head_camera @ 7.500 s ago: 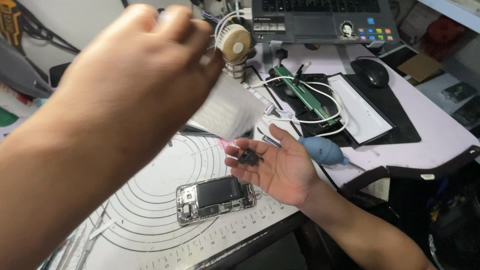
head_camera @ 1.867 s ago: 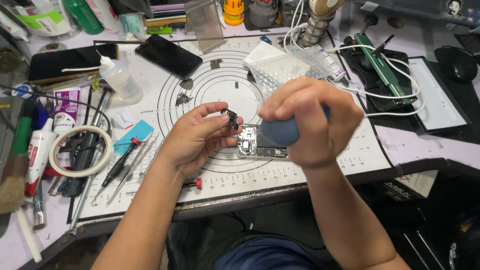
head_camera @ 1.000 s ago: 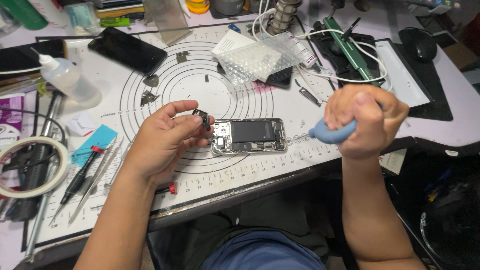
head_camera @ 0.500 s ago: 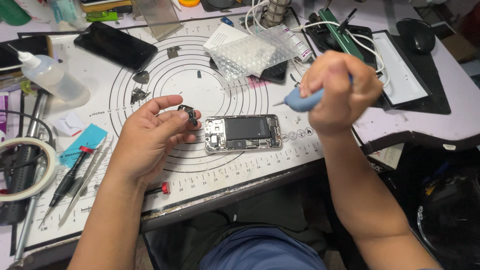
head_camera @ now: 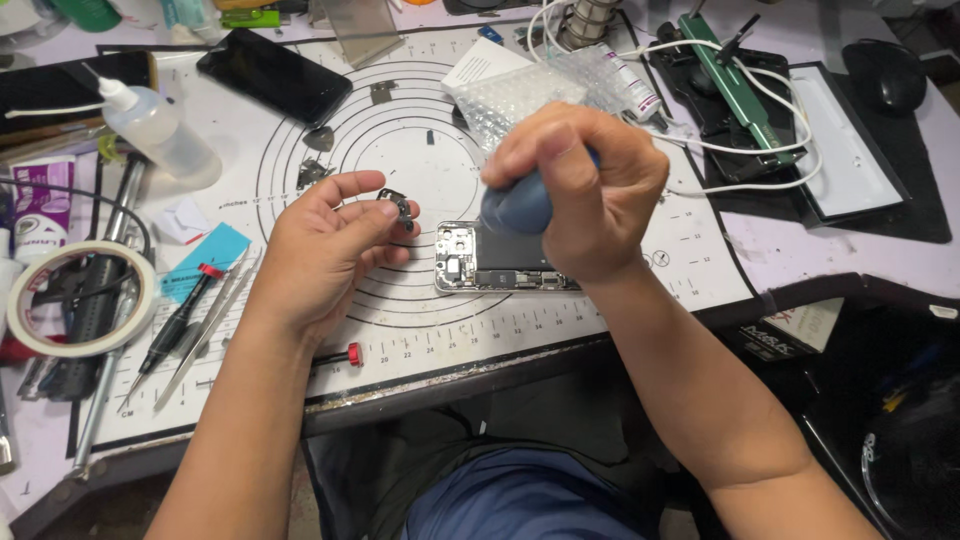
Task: The person repairs a disassembled smartphone at a workbench. They handle the phone frame and internal components, use a blue air blower to blow dust off the internals, press components into the frame, and use a screwdriver to work on the phone near the end.
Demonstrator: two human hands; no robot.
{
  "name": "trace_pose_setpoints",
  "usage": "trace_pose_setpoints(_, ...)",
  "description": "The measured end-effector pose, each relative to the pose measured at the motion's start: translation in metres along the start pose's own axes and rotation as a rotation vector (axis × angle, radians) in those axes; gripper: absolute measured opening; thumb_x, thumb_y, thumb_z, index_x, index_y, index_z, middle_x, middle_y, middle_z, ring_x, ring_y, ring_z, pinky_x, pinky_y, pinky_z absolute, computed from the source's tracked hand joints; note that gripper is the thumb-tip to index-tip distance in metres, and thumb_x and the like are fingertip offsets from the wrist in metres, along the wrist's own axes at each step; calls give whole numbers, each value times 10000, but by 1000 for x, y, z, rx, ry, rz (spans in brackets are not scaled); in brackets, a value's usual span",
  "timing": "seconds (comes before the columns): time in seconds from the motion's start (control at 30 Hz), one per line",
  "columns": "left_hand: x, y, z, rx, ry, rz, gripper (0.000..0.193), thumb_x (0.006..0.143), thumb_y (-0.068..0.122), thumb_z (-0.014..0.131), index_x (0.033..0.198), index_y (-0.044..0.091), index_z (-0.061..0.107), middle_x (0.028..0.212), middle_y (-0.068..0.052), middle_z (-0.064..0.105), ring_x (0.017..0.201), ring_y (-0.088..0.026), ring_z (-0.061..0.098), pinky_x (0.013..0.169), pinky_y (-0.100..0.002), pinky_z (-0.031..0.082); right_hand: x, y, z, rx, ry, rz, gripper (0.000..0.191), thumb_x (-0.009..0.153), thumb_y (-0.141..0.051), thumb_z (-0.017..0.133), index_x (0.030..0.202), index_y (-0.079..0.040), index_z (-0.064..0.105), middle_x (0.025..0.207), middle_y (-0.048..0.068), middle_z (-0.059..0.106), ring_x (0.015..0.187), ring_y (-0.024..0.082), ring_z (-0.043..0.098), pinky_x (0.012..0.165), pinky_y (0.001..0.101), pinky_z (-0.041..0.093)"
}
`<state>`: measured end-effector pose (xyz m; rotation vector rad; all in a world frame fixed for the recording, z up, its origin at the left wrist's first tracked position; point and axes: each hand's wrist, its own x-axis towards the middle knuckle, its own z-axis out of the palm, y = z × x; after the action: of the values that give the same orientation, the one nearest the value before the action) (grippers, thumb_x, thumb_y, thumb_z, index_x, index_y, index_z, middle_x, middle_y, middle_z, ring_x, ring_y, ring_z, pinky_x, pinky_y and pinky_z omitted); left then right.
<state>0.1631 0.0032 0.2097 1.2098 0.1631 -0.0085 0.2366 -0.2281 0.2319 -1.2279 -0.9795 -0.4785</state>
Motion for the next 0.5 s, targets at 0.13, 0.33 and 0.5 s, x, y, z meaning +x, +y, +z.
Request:
trace_pose_setpoints(0.13,0,-2,-1,10,-34,5,438,932,64,670,1326,-28,502,1049,-169,748,880,-186,708,720,-311,593,9,-5,-4,140,156,23,347,1076,-207,523,779,-32,562,662,109,569,449,138,568,456,284,492)
trace_pose_setpoints(0.33,3,-2,0,-7,-63,-3,434,937,76,668,1326,-27,506,1038,-165,744,879,-186,717,710,-308,592,0,10,-17,230,170,102,334,1079,-176,501,787,-30,567,678,152,591,533,200,630,520,362,561)
trace_pose_setpoints(0.5,0,0,1,17,2,-21,441,925,81,670,1323,-28,513,1029,-159,752,879,-184,718,714,-308,601,-21,9,11,141,104,285,414,1061,-172,502,670,-37,519,588,127,545,484,158,540,477,312,469)
